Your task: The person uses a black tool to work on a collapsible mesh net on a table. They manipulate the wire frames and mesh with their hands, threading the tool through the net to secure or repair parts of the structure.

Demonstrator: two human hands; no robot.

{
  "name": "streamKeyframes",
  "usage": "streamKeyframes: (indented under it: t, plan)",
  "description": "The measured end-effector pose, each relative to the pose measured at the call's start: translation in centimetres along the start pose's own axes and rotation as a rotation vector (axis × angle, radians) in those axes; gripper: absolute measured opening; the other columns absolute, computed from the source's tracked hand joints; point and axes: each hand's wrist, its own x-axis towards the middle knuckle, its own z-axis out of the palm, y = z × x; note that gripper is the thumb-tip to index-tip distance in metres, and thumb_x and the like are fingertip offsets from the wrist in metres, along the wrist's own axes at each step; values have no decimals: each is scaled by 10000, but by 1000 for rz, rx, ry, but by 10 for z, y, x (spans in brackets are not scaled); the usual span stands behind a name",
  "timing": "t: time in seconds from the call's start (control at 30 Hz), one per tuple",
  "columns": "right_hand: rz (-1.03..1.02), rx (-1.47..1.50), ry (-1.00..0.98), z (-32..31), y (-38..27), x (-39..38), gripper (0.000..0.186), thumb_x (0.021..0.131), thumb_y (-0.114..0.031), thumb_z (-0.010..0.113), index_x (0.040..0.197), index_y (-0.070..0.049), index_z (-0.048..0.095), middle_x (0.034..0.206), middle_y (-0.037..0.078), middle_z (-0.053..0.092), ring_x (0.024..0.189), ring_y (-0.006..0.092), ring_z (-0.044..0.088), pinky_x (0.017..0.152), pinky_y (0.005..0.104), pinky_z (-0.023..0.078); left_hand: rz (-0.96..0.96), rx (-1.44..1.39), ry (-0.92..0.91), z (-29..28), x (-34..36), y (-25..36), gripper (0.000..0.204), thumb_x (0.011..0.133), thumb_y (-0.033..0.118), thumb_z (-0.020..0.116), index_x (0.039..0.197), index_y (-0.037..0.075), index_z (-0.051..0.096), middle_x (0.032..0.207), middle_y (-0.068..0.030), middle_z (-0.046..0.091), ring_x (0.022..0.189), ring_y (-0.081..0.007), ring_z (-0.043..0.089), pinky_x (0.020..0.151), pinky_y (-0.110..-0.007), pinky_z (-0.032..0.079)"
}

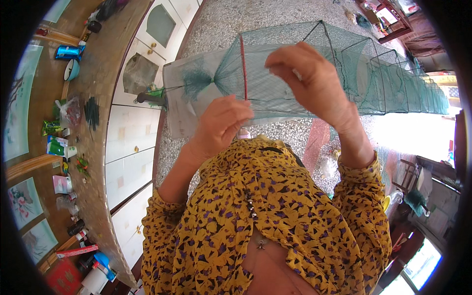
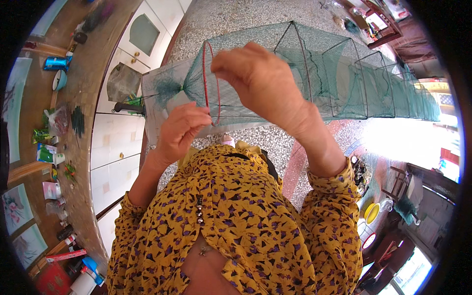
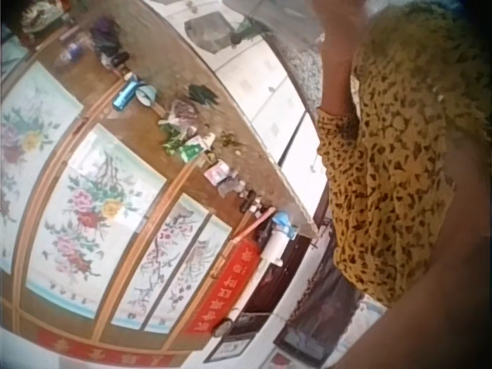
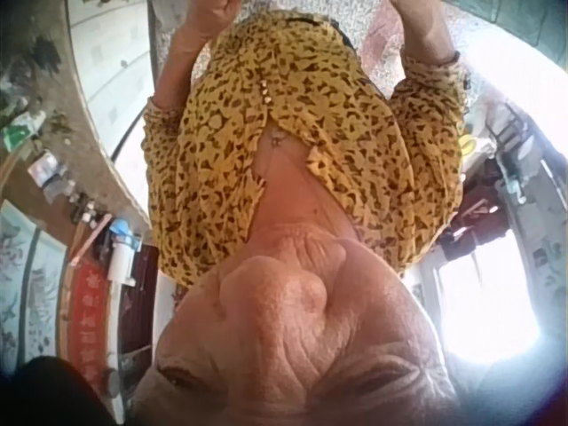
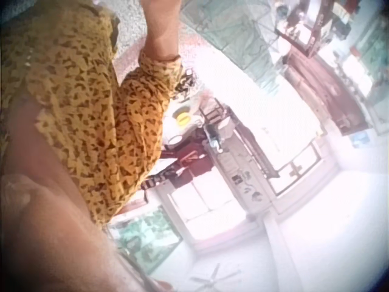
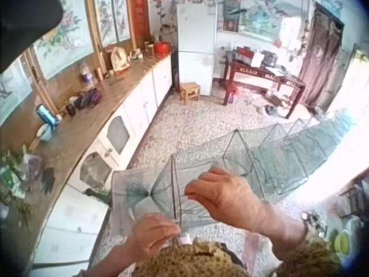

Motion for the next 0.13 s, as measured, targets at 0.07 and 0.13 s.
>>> streamKeyframes:
  t: [0.07, 0.13]
  plan:
    - [30, -93, -127, 11, -1, -10, 62, 785, -127, 648, 842, -129, 623, 882, 14, 615, 805, 223, 586, 655, 317, 500, -42, 119, -97, -2, -8, 3, 118, 847, 41, 595, 949, 80, 639, 999, -46, 641, 1111, -233, 555, 974, -349, 386]
    - [70, -183, -251, 24, -1, -20, 51, 791, -144, 642, 841, -143, 632, 982, -19, 622, 872, 225, 587, 671, 319, 507, -74, 173, -48, 2, -17, -1, 144, 848, 53, 599, 971, 111, 645, 1051, -33, 628, 1111, -229, 555, 1017, -373, 360]
